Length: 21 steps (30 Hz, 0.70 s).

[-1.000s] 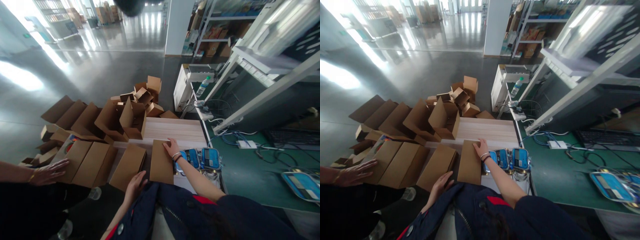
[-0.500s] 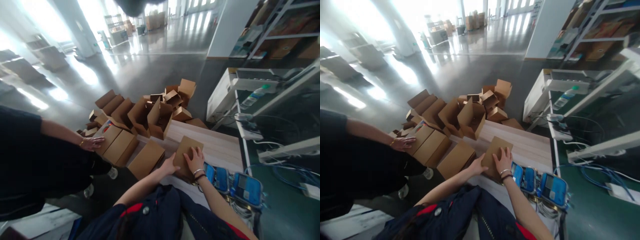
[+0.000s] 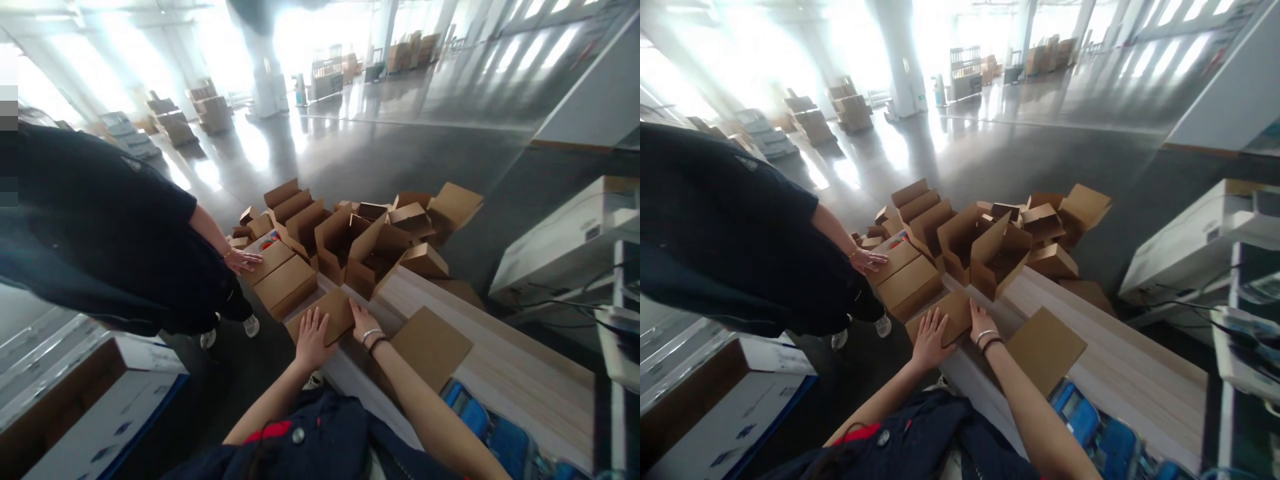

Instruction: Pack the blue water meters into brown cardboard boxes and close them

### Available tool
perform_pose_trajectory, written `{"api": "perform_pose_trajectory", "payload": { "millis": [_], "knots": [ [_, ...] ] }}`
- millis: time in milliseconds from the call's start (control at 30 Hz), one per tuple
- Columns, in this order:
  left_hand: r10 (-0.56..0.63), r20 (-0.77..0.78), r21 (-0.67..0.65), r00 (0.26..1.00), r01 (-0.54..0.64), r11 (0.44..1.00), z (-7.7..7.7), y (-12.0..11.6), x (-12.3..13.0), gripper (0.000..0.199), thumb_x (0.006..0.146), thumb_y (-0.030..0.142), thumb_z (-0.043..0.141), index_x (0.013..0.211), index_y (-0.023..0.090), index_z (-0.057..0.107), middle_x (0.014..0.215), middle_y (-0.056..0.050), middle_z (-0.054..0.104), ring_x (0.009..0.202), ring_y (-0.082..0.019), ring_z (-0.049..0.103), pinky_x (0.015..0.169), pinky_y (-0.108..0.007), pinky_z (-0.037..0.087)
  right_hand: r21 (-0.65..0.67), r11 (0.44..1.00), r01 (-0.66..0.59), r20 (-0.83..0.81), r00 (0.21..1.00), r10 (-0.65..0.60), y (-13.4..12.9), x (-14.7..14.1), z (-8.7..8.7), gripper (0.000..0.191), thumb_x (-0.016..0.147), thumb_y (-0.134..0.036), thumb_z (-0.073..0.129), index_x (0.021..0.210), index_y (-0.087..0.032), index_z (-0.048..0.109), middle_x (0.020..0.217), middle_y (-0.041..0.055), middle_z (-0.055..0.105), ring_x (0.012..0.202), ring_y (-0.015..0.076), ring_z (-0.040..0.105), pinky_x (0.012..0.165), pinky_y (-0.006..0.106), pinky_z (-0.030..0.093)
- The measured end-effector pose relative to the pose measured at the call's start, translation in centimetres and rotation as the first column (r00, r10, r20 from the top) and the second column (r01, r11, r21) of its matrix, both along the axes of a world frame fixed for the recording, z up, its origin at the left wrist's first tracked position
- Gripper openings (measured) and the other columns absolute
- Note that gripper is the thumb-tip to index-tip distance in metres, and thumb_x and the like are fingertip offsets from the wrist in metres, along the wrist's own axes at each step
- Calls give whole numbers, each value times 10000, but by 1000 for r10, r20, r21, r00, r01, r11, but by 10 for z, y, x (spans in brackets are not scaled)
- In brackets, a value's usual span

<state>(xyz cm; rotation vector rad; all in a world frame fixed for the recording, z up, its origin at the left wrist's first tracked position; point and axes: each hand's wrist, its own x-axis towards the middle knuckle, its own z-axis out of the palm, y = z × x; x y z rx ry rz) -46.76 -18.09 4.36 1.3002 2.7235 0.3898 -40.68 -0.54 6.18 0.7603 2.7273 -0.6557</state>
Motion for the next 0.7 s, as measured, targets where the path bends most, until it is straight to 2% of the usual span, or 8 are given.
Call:
{"api": "perform_pose_trajectory", "payload": {
  "millis": [200,333,400,467,533,600,633,700],
  "knots": [
    [143,6,34,990,-143,989,0,-11,-22,748,757,449,600,1407,197,331,1518,-128,210,1404,-313,124,1128,-504,154,-41,990,-135,-40,990,133,0,-42,-2,879,700,-2,519,1463,-188,124,1364,145,424,1101,212,559,900,275,416],
    [147,65,97,987,-153,983,3,-17,-26,745,721,430,639,1376,181,386,1502,-135,254,1399,-314,149,1134,-497,146,-42,992,-117,-56,992,115,-8,-48,-7,907,675,6,520,1463,-181,109,1389,170,386,1089,235,566,888,316,428],
    [198,119,190,973,-218,957,5,-22,-22,694,723,391,638,1346,172,425,1490,-134,286,1397,-298,170,1138,-481,147,-50,994,-100,-73,993,96,-9,-47,-10,914,656,12,519,1459,-181,127,1385,172,393,1090,242,565,889,329,430],
    [373,240,316,896,-435,843,7,-30,-16,643,751,319,600,1340,134,419,1490,-149,275,1401,-275,163,1142,-448,153,-68,994,-82,-100,992,75,-10,-44,-12,910,640,10,527,1452,-167,155,1376,174,409,1092,242,566,895,328,430],
    [560,460,354,689,-721,596,9,-41,-10,628,759,224,556,1340,58,386,1472,-202,281,1395,-269,182,1135,-419,181,-92,994,-56,-137,990,43,-10,-40,-14,866,642,-12,539,1433,-130,208,1357,176,437,1101,236,562,910,315,426],
    [606,640,273,472,-877,395,10,-50,-5,608,723,142,546,1298,-3,409,1376,-252,397,1344,-287,299,1102,-404,255,-115,993,-11,-177,984,-10,-11,-35,-15,761,655,-49,546,1378,-85,311,1292,171,507,1102,226,560,922,298,422],
    [599,691,230,405,-908,349,10,-54,-4,578,702,111,544,1261,-4,447,1304,-250,472,1292,-289,378,1073,-394,301,-121,992,18,-197,980,-42,-12,-32,-14,693,662,-69,546,1333,-71,374,1253,166,540,1101,224,558,929,297,418],
    [571,747,178,340,-930,322,10,-58,-3,510,679,84,545,1186,34,517,1167,-205,578,1153,-266,516,988,-357,394,-128,989,70,-235,967,-99,-15,-26,-13,535,668,-110,551,1200,-78,507,1174,148,593,1091,227,558,951,311,403]
  ]
}}
